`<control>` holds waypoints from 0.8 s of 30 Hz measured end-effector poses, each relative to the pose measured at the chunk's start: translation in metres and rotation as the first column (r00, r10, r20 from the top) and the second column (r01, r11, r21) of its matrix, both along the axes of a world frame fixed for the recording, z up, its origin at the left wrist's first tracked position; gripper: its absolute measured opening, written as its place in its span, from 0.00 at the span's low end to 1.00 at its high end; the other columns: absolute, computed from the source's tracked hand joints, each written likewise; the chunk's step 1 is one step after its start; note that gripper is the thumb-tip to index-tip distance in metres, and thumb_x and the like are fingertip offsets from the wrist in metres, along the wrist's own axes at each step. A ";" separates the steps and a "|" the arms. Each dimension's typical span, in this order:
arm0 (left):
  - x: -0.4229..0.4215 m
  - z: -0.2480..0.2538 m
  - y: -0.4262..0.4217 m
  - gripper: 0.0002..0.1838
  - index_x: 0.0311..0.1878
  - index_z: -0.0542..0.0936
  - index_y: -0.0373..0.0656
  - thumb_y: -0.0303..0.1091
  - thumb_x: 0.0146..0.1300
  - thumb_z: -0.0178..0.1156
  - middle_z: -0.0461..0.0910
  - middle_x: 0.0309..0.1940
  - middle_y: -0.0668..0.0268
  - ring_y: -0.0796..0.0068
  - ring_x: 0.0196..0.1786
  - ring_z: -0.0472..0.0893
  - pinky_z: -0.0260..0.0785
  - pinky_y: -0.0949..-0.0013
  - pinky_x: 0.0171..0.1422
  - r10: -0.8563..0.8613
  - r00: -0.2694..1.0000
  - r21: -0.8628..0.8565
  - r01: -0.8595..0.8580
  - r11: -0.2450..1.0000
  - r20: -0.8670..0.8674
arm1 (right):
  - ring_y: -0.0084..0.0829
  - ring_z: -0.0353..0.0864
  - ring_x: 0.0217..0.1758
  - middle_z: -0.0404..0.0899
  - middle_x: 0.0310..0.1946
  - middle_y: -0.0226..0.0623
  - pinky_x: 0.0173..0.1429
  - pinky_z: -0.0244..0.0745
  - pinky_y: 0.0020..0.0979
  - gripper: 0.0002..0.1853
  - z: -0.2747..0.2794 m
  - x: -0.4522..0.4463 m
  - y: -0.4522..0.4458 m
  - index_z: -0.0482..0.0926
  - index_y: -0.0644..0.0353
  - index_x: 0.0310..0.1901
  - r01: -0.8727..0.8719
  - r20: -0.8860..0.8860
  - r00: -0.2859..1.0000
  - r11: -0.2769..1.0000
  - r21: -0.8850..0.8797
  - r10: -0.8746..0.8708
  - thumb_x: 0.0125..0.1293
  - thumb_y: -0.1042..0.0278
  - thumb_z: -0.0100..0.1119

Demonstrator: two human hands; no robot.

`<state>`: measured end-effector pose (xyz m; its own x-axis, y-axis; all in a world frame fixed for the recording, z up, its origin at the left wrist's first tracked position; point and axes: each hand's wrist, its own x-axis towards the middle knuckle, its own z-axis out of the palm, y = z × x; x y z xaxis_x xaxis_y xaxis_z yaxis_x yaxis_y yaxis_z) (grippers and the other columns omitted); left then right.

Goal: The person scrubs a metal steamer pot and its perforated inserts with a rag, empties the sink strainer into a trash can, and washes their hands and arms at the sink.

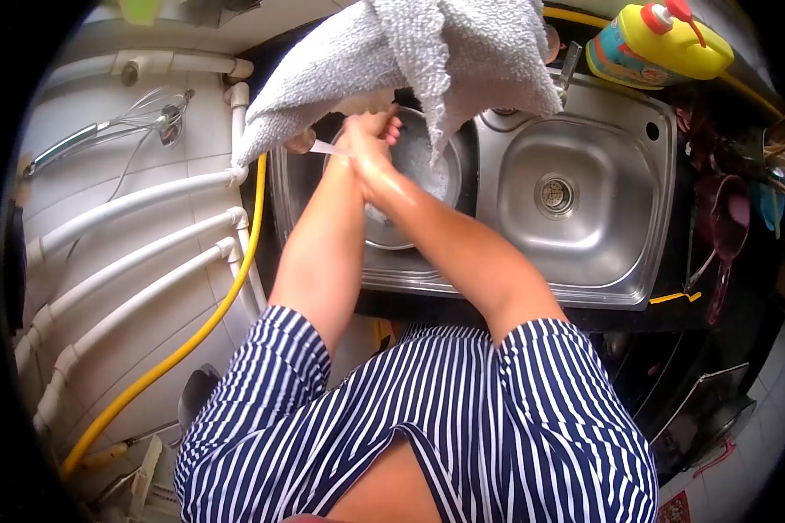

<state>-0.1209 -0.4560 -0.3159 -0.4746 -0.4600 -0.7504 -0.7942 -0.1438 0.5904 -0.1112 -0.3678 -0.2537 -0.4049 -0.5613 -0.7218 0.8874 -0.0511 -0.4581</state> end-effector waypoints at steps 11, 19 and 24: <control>0.060 0.053 0.048 0.26 0.54 0.72 0.38 0.45 0.56 0.61 0.76 0.44 0.52 0.51 0.41 0.79 0.73 0.44 0.49 0.675 0.495 0.770 -0.018 0.637 -0.547 | 0.20 0.56 0.11 0.62 0.15 0.27 0.17 0.55 0.20 0.14 -0.051 -0.006 -0.008 0.72 0.60 0.33 0.333 0.563 0.762 0.553 -0.764 0.319 0.68 0.59 0.43; 0.044 0.086 0.105 0.25 0.43 0.72 0.43 0.57 0.57 0.61 0.77 0.29 0.62 0.67 0.33 0.79 0.77 0.68 0.37 0.969 0.071 0.952 -0.185 0.245 -0.236 | 0.23 0.60 0.13 0.64 0.14 0.27 0.24 0.64 0.25 0.17 -0.028 -0.035 -0.078 0.70 0.57 0.28 -0.006 0.047 0.982 0.275 -0.961 0.184 0.69 0.53 0.51; 0.047 0.114 0.123 0.24 0.53 0.68 0.43 0.45 0.61 0.61 0.76 0.40 0.58 0.66 0.42 0.79 0.77 0.64 0.46 0.845 0.288 0.702 -0.471 0.535 -0.450 | 0.34 0.69 0.11 0.71 0.11 0.36 0.20 0.65 0.31 0.27 0.001 -0.023 -0.105 0.74 0.56 0.15 -0.392 -0.938 0.331 0.889 -0.238 -0.105 0.68 0.48 0.50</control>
